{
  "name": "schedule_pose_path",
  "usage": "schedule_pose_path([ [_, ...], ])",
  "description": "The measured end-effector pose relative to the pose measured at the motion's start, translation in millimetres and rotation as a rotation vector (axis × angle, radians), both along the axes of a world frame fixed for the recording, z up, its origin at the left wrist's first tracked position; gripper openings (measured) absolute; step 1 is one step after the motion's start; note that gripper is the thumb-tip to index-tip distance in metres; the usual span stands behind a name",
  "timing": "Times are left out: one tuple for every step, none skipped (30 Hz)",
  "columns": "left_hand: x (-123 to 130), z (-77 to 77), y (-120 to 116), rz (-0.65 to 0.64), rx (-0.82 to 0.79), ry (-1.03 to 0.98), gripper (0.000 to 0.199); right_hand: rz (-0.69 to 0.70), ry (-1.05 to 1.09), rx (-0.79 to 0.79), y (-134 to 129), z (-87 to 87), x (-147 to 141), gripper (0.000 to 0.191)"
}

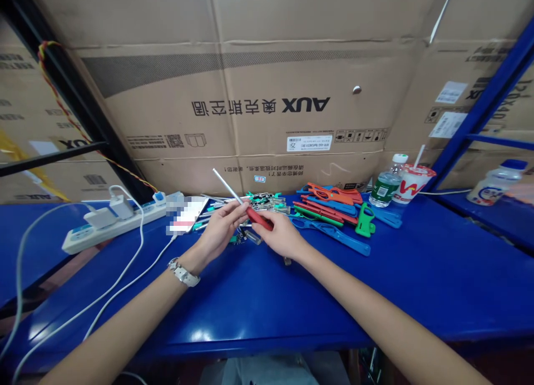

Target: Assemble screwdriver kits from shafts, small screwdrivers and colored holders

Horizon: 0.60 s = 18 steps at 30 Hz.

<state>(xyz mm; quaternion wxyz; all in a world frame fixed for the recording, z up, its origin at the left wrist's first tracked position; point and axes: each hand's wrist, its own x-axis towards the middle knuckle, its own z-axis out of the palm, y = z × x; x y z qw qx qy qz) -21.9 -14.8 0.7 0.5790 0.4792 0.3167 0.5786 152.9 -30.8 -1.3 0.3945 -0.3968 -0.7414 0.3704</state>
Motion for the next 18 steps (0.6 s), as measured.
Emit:
schedule_pose_path([
  [1.0, 1.0, 2.1, -0.013, 0.010, 0.027, 0.024, -0.028, -0.016, 0.077, 3.0, 3.0, 0.1, 0.028],
  [1.5, 2.1, 4.5, -0.023, 0.018, 0.046, 0.023, -0.043, -0.033, 0.131, 6.5, 6.4, 0.5, 0.030],
  [1.6, 3.1, 7.2, -0.035, 0.022, 0.051, 0.024, -0.042, -0.050, 0.159, 10.4, 9.8, 1.2, 0.032],
  [1.2, 3.9, 10.0, -0.052, 0.023, 0.041, 0.025, -0.030, -0.065, 0.163, 14.7, 13.1, 2.5, 0.033],
  [0.6, 4.2, 12.8, -0.074, 0.023, 0.022, 0.026, -0.016, -0.076, 0.157, 19.3, 16.0, 4.2, 0.034],
  [-0.3, 4.0, 15.6, -0.101, 0.023, 0.000, 0.027, -0.005, -0.083, 0.147, 24.2, 18.3, 6.3, 0.035],
  [-1.2, 3.1, 18.2, -0.127, 0.026, -0.019, 0.027, 0.007, -0.086, 0.133, 29.2, 19.9, 8.5, 0.035],
  [-2.0, 1.6, 20.7, -0.148, 0.031, -0.034, 0.027, 0.010, -0.086, 0.119, 34.2, 20.6, 10.5, 0.035],
  [-2.6, -0.3, 23.0, -0.161, 0.034, -0.045, 0.026, 0.008, -0.085, 0.104, 39.1, 20.5, 12.1, 0.035],
  [-2.8, -2.4, 25.1, -0.164, 0.035, -0.053, 0.026, 0.003, -0.085, 0.087, 43.7, 19.6, 13.1, 0.036],
  [-2.6, -4.4, 26.9, -0.156, 0.031, -0.061, 0.026, 0.000, -0.083, 0.067, 47.8, 18.3, 13.4, 0.037],
  [-2.1, -6.1, 28.6, -0.137, 0.023, -0.071, 0.026, -0.002, -0.080, 0.043, 51.4, 16.7, 13.0, 0.038],
  [-1.1, -7.2, 30.1, -0.112, 0.012, -0.081, 0.025, -0.001, -0.075, 0.017, 54.3, 15.2, 12.0, 0.039],
  [0.1, -7.6, 31.6, -0.083, 0.000, -0.090, 0.023, 0.000, -0.067, -0.010, 56.8, 14.0, 10.5, 0.039],
  [1.4, -7.2, 32.9, -0.054, -0.012, -0.102, 0.020, -0.001, -0.056, -0.030, 59.0, 13.3, 8.6, 0.039],
  [2.8, -6.1, 34.3, -0.028, -0.024, -0.114, 0.017, -0.009, -0.044, -0.040, 61.0, 13.2, 6.5, 0.037],
  [4.2, -4.3, 35.6, -0.006, -0.036, -0.128, 0.013, -0.021, -0.033, -0.045, 63.2, 13.7, 4.5, 0.036],
  [5.3, -2.1, 37.0, 0.010, -0.050, -0.144, 0.010, -0.033, -0.021, -0.051, 65.6, 14.7, 2.8, 0.035],
])
